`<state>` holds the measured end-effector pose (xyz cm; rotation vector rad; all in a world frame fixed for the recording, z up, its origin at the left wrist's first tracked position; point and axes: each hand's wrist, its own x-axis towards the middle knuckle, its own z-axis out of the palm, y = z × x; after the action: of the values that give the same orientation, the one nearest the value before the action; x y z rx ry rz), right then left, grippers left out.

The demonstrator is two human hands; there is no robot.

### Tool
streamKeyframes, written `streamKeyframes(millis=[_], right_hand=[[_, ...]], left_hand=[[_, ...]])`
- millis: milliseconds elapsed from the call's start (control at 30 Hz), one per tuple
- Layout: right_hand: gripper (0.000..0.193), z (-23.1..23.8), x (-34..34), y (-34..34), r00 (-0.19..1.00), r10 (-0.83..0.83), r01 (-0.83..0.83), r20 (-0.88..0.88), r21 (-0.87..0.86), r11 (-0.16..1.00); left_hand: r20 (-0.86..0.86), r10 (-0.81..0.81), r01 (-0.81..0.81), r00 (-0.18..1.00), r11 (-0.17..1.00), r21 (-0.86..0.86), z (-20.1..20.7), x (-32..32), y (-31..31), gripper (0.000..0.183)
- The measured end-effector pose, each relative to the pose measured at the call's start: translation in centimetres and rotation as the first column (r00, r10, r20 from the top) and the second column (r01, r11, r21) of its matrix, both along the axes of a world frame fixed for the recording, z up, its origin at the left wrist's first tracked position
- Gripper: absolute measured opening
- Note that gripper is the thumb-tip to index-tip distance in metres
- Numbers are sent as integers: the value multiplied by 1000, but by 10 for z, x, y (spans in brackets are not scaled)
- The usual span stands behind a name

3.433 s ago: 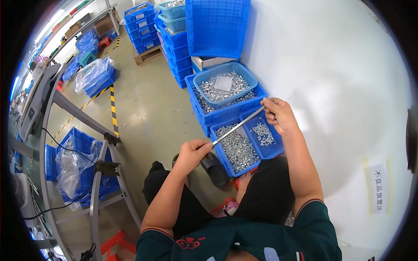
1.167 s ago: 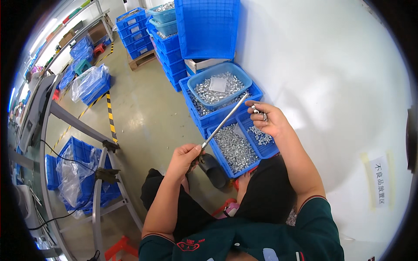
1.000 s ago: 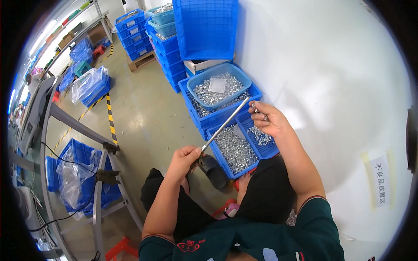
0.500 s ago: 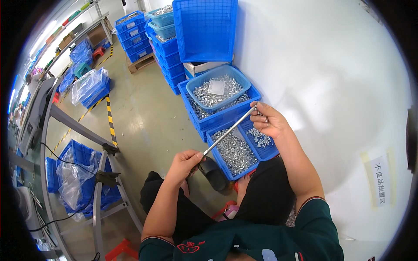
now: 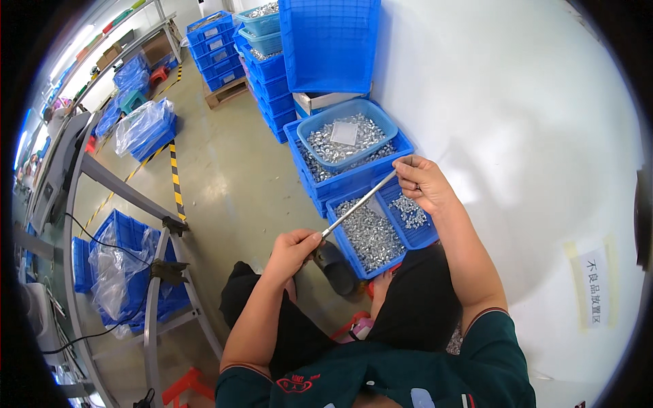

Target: Inspecting small metal components by sliding them onto a gauge rod and sorting them into bins.

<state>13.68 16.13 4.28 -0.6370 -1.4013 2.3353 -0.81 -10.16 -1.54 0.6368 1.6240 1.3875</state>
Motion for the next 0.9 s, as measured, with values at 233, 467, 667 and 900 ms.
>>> streamKeyframes(millis=[233, 467, 667, 900], right_hand=[[14, -4, -9, -14, 997, 3, -2, 75, -18, 1000], [14, -18, -28, -51, 951, 198, -217, 239, 53, 975], [18, -29, -32, -57, 920, 281, -293, 274, 1, 956], [21, -30, -19, -24, 937, 296, -190, 186, -439, 878]], left_hand=[[101, 26, -20, 995, 998, -57, -3, 5, 14, 24], [179, 42, -53, 983, 997, 53, -2, 14, 42, 25], [233, 62, -77, 971, 995, 58, 3, 17, 50, 27], [203, 103, -116, 974, 992, 53, -3, 9, 42, 26]])
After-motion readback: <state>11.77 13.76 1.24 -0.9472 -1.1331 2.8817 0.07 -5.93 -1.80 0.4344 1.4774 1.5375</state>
